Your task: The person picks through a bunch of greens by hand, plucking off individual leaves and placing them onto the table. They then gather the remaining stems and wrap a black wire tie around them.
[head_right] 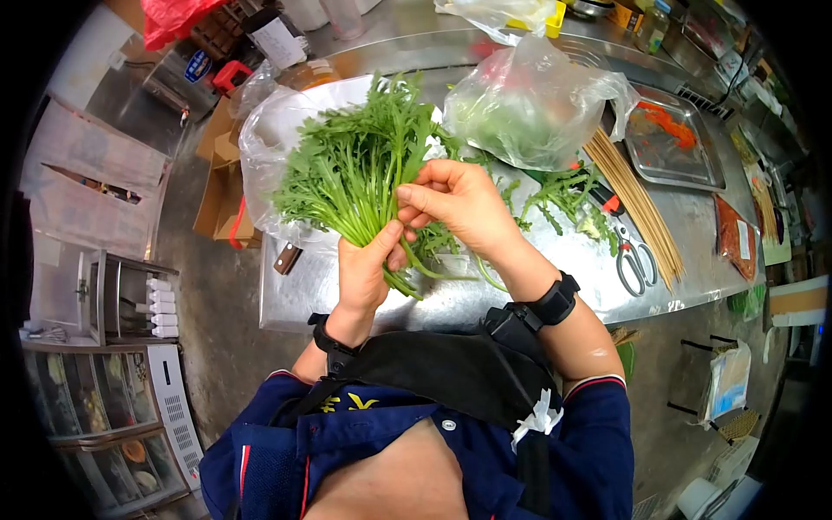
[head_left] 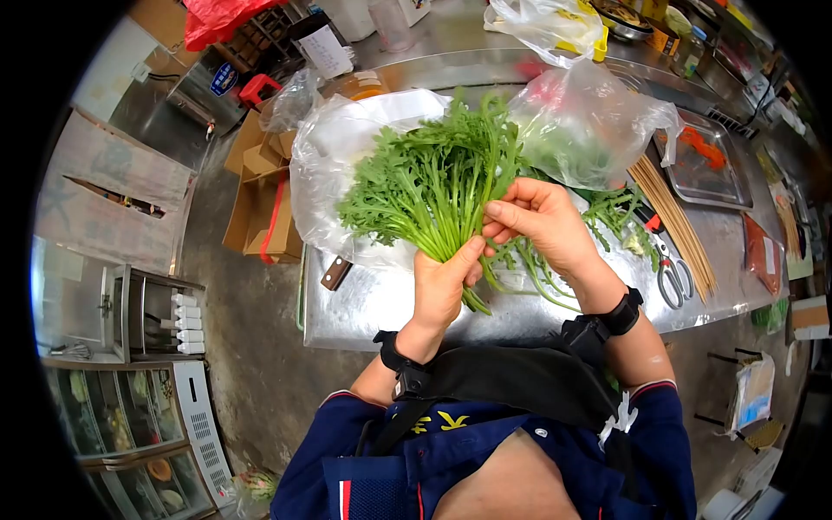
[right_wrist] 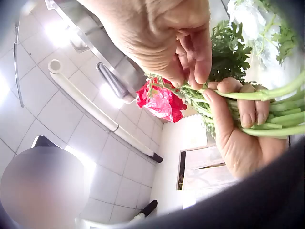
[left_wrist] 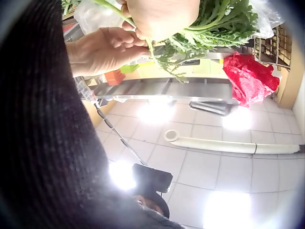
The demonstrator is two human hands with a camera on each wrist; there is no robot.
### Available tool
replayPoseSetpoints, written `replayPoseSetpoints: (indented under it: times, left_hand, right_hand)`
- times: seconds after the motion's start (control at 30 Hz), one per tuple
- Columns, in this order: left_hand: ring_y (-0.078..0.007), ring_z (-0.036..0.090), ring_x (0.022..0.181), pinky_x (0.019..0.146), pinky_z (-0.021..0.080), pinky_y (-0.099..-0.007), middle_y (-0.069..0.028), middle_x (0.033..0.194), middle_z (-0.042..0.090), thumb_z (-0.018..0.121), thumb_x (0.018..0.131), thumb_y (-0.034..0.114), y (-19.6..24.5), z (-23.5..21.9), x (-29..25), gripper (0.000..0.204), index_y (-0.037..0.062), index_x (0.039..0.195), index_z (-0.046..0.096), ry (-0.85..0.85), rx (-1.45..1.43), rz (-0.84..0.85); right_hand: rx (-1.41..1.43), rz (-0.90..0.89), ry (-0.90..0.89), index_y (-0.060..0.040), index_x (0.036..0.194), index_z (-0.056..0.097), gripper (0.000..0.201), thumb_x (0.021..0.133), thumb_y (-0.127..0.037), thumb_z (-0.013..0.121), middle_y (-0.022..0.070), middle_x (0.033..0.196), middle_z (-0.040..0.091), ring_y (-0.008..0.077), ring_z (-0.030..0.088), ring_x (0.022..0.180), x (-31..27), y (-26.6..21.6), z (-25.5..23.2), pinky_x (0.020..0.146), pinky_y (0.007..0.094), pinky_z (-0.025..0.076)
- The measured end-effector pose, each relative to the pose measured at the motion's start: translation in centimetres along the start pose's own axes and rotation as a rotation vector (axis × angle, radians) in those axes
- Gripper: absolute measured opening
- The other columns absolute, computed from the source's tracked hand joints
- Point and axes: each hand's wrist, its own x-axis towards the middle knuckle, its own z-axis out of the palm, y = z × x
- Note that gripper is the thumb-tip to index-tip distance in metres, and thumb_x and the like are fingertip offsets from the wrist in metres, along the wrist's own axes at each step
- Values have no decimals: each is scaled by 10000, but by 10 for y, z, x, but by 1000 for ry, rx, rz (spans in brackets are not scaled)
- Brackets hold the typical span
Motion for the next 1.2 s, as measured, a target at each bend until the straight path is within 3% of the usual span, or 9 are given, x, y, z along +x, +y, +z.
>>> replayPoseSetpoints:
  times: [0.17, 0.23, 0.47, 0.5, 0.57, 0.67, 0.77, 0.87, 1.2]
  left_hand:
    - [-50, 412, 467, 416, 317, -176, -40, 720, 565, 575, 842, 134, 6, 5, -2, 179, 26, 983, 554, -27, -22, -85]
    - [-50, 405, 462, 415, 319, -180, -29, 706, 561, 576, 843, 138, 6, 4, -2, 125, 40, 917, 551, 27, 35, -106]
    - [-53, 407, 471, 421, 313, -187, -27, 692, 560, 582, 841, 143, 8, -3, 5, 125, 32, 887, 548, 24, -15, -79]
    - [-53, 407, 471, 421, 313, -187, -27, 692, 560, 582, 841, 143, 8, -3, 3, 125, 32, 887, 548, 28, -16, -76]
    - [-55, 411, 475, 422, 314, -186, -34, 706, 570, 584, 838, 138, 7, -1, -4, 131, 26, 901, 555, 19, 84, -112]
    - [-57, 426, 484, 429, 327, -185, -45, 737, 593, 577, 842, 138, 4, -2, -1, 148, 19, 930, 562, 4, 105, -62]
    - [-64, 470, 536, 468, 369, -192, -49, 785, 604, 563, 847, 116, -1, -8, 3, 162, 7, 967, 561, -35, 242, 37]
    - [-93, 536, 649, 558, 431, -220, -59, 859, 604, 552, 843, 73, -4, -2, 6, 181, -11, 1002, 558, -91, 353, 217]
    - [-201, 572, 904, 768, 449, -325, -81, 1023, 598, 566, 834, 100, -11, -16, 0, 269, 34, 1095, 557, -76, 899, 575]
  right_hand:
    - [-280, -168, 86, 0, 755, 531, 160, 788, -121, 630, 73, 690, 606, 143, 591, 584, 6, 7, 2, 499, 256, 457]
    - [-1049, -666, 168, 1, 767, 525, 122, 759, -57, 632, 96, 673, 547, 209, 557, 563, 6, 3, 4, 503, 288, 431]
    - [-883, -787, 365, -40, 706, 495, 214, 810, -200, 592, 84, 633, 535, 243, 559, 549, 22, 25, 7, 464, 323, 418]
    - [-883, -789, 360, -40, 706, 495, 214, 810, -200, 592, 84, 633, 535, 243, 559, 549, 27, 21, -10, 464, 323, 418]
    - [-127, -169, 305, -50, 746, 546, 351, 881, -367, 481, 33, 624, 561, 138, 563, 541, 37, 9, -56, 461, 261, 415]
    - [-395, 14, 120, -52, 808, 596, 505, 893, -491, 363, 16, 647, 581, 79, 546, 553, 13, 7, -34, 477, 207, 409]
    - [-442, -313, 231, -4, 817, 605, 220, 813, -224, 613, 15, 674, 587, 54, 527, 569, -5, -9, 8, 516, 186, 421]
    - [-288, -220, 195, 5, 789, 588, 135, 750, -97, 666, -3, 678, 576, 38, 511, 574, -4, -17, 10, 530, 186, 420]
    - [-378, -423, 103, 15, 719, 553, 114, 724, -66, 633, 21, 704, 537, 70, 493, 609, -16, -18, 14, 524, 219, 394]
